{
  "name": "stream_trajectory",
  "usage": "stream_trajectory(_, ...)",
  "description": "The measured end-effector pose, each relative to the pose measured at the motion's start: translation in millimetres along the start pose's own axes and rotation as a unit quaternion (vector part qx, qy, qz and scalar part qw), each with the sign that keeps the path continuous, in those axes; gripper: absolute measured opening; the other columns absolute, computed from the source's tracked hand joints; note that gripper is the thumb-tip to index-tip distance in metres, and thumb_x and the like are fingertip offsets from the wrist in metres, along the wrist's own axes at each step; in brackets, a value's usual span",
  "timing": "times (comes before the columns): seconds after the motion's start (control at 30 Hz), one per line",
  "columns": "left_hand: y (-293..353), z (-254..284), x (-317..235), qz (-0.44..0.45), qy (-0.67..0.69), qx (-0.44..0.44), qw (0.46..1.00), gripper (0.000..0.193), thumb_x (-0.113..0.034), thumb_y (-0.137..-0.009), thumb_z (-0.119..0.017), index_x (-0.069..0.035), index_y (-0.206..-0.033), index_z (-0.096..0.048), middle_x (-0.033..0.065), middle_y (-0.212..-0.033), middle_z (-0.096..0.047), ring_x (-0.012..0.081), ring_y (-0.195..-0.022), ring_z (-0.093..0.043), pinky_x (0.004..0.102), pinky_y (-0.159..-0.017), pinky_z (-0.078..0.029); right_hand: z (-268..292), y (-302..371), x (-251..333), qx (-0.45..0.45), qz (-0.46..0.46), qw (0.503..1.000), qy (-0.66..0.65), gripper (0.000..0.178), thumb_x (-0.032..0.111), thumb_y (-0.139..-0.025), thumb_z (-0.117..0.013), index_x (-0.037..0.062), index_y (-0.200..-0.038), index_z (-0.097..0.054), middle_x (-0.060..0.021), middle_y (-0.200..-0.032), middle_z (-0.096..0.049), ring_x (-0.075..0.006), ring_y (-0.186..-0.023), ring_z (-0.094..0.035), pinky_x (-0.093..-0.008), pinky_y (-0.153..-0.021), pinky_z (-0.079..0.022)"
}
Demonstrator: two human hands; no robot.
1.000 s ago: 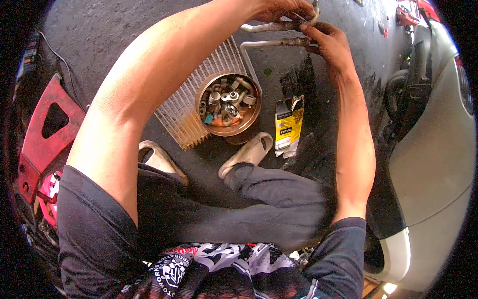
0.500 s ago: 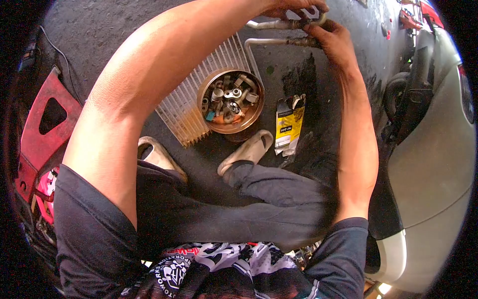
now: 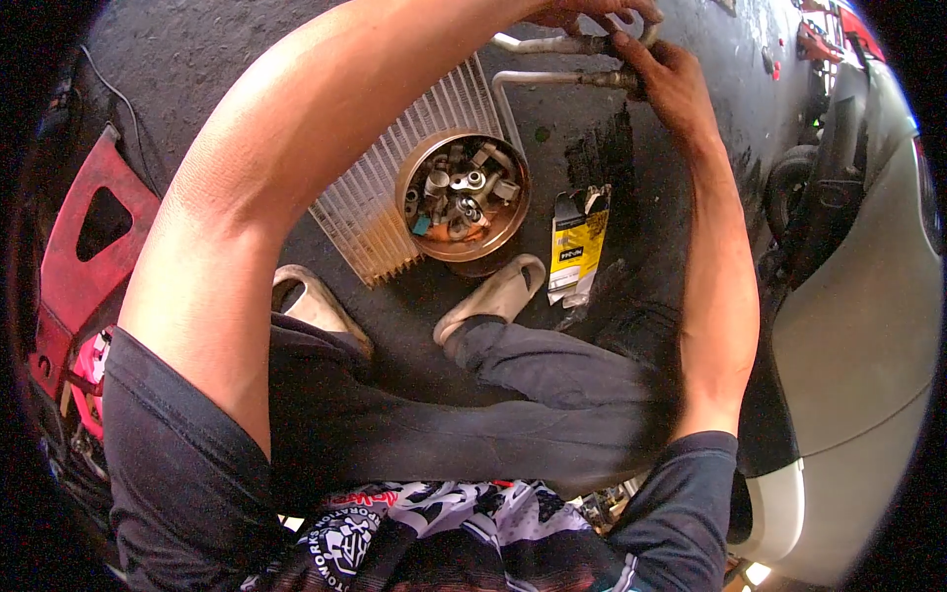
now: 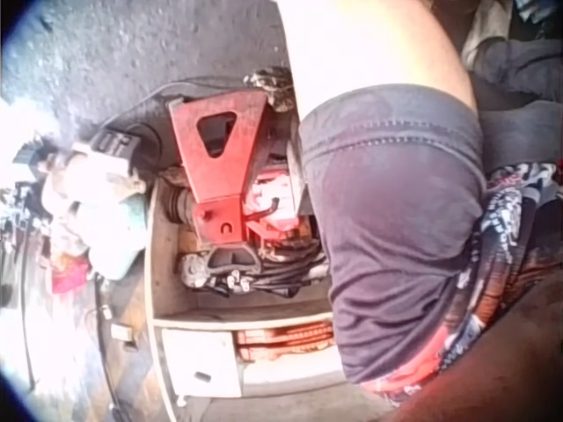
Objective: Inspecting and cleaning an automotive air conditioning evaporator and small fittings.
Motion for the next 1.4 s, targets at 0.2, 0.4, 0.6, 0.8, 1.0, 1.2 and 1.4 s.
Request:
stream_trajectory(0.2,0.3,-1.3,-3.7,-0.02,-0.011,0.035,0.999,0.032,-0.031,-0.094,-0.054,-0.015,-0.12,-0.06,0.0059,-0.119,-0.056,0.0238,-0.102,-0.055,0.0448,-0.075,-0.049,-0.7,-4.7,-8.1,-0.029,0.078,0.994,-0.065,0.042,0.034,-0.088,-0.068,0.0001,-0.113,-0.06,-0.0063,-0.105,-0.064,-0.0117,-0.093,-0.057,-0.027,-0.079,-0.046)
stream_trajectory(0.4,0.1,-1.1,-1.2,0.014,0.036,0.018,0.999,0.03,-0.031,-0.094,-0.055,-0.012,-0.116,-0.062,0.0068,-0.114,-0.059,0.0236,-0.097,-0.057,0.0438,-0.073,-0.049,-0.2,2.5,-3.4,0.009,0.064,0.986,-0.155,0.033,0.02,-0.085,-0.07,-0.0018,-0.109,-0.065,-0.0054,-0.098,-0.066,-0.012,-0.087,-0.059,-0.027,-0.08,-0.046)
stream_trajectory(0.6,-2.9,5.7,4.1,-0.021,0.045,-0.001,0.999,0.03,-0.032,-0.094,-0.056,-0.011,-0.114,-0.063,0.0064,-0.112,-0.059,0.0235,-0.092,-0.057,0.0435,-0.071,-0.049,-0.5,1.5,5.6,-0.014,0.071,0.993,-0.094,0.029,0.021,-0.085,-0.07,-0.0007,-0.103,-0.067,-0.0044,-0.09,-0.067,-0.0118,-0.079,-0.06,-0.0274,-0.076,-0.048)
stream_trajectory(0.8,2.1,0.5,-0.8,-0.01,0.029,-0.005,1.0,0.031,-0.031,-0.093,-0.056,-0.013,-0.118,-0.061,0.0053,-0.12,-0.055,0.025,-0.095,-0.058,0.0484,-0.074,-0.049,0.9,5.8,9.4,-0.013,0.036,0.999,-0.026,0.038,0.036,-0.088,-0.068,-0.0005,-0.098,-0.069,-0.0034,-0.077,-0.064,-0.0114,-0.064,-0.058,-0.0269,-0.054,-0.046)
stream_trajectory(1.0,1.9,1.7,-0.8,-0.021,-0.009,-0.029,0.999,0.031,-0.031,-0.093,-0.057,-0.012,-0.117,-0.061,0.0063,-0.117,-0.057,0.0243,-0.095,-0.057,0.0469,-0.073,-0.049,-5.5,5.6,7.2,-0.036,-0.024,0.999,0.015,0.038,0.037,-0.088,-0.068,0.0002,-0.096,-0.068,-0.0047,-0.078,-0.065,-0.0135,-0.064,-0.06,-0.0265,-0.056,-0.049)
stream_trajectory(1.2,-0.5,0.9,-0.9,-0.022,0.032,0.004,0.999,0.031,-0.03,-0.091,-0.057,-0.009,-0.114,-0.062,0.0084,-0.107,-0.062,0.0227,-0.096,-0.057,0.0407,-0.075,-0.049,-6.0,1.3,4.5,-0.048,0.131,0.989,-0.053,0.037,0.034,-0.088,-0.067,-0.0003,-0.102,-0.065,-0.0064,-0.089,-0.067,-0.0113,-0.069,-0.061,-0.0245,-0.059,-0.048)
stream_trajectory(1.4,-7.9,-0.2,4.7,0.002,0.022,-0.085,0.996,0.028,-0.034,-0.087,-0.064,-0.014,-0.106,-0.068,0.0069,-0.12,-0.06,0.0237,-0.108,-0.056,0.0453,-0.082,-0.047,-7.8,4.8,16.3,-0.054,-0.023,0.998,0.037,0.043,0.041,-0.088,-0.064,-0.0003,-0.102,-0.065,-0.0034,-0.08,-0.065,-0.0109,-0.061,-0.059,-0.0248,-0.055,-0.047)
Point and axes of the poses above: each hand's wrist, its own y-axis away from the middle knuckle, its own z-axis out of the back of the hand, x = y × z, the point moved 3 cm from there along -y, towards the middle knuckle
